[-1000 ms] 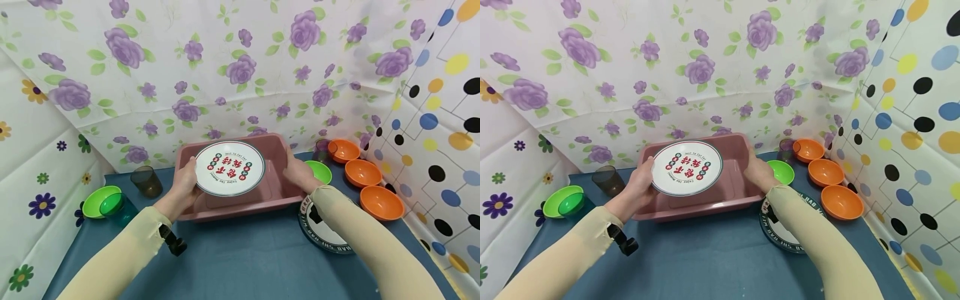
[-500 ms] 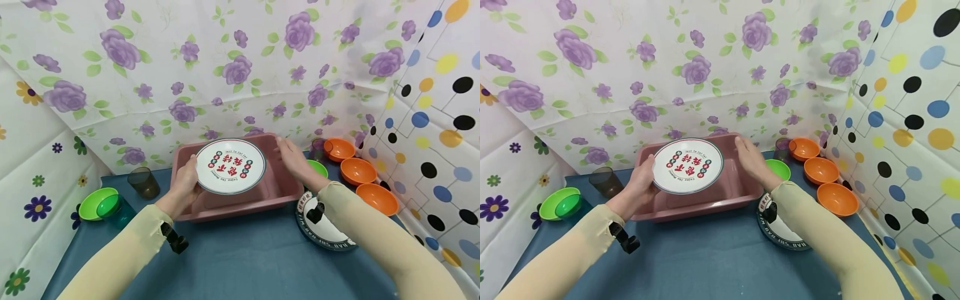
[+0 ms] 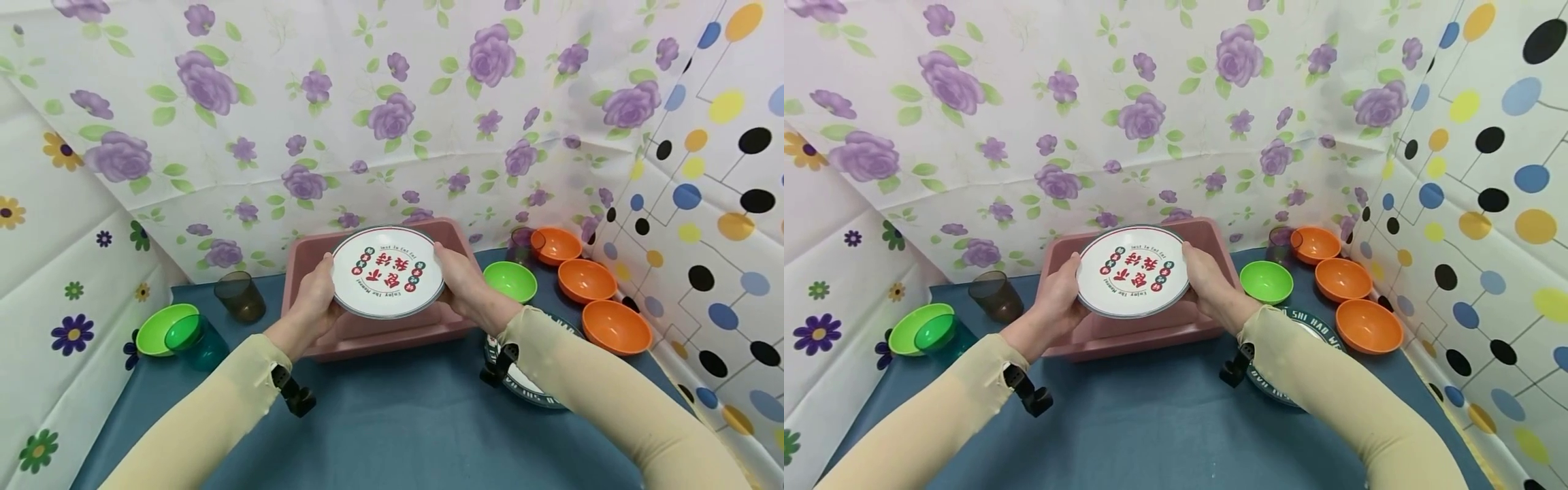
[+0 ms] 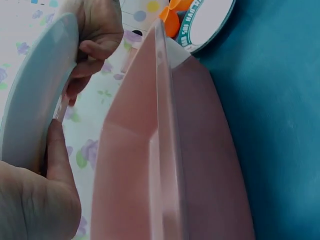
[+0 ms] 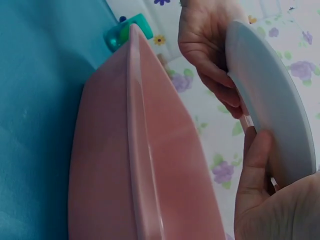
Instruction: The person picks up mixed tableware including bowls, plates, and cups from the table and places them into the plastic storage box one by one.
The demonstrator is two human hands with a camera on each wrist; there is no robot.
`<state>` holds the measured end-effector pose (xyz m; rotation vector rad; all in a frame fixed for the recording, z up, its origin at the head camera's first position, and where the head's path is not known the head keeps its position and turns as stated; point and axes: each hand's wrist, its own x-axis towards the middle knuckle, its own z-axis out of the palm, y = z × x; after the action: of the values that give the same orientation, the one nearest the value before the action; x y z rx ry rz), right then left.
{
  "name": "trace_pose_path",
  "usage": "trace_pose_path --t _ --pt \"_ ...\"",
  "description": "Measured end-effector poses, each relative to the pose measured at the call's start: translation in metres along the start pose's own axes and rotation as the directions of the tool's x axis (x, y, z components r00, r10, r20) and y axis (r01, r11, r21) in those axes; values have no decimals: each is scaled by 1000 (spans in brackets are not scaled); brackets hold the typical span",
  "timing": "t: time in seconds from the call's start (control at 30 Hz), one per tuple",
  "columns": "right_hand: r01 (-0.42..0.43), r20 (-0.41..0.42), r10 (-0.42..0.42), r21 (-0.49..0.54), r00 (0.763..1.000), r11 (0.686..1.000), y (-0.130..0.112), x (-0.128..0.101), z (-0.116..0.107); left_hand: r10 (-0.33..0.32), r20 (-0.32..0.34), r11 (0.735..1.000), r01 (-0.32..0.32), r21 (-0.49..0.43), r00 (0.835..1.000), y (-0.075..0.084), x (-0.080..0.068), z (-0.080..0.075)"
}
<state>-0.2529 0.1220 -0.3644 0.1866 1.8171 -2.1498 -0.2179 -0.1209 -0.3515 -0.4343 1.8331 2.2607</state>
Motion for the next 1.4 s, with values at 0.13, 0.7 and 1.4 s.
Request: trace_pose_path --t 0.13,0.7,1.4 --pt "-7 -45 7 4 999 1000 0 0 -1 94 68 964 -108 244 993 4 4 -10" --pt "-7 -56 -4 -196 998 981 -9 17 -20 177 102 460 -174 871 979 -26 42 -95" --pt "40 98 -5 -363 995 931 -5 62 22 244 33 499 -155 852 969 -49 53 -103"
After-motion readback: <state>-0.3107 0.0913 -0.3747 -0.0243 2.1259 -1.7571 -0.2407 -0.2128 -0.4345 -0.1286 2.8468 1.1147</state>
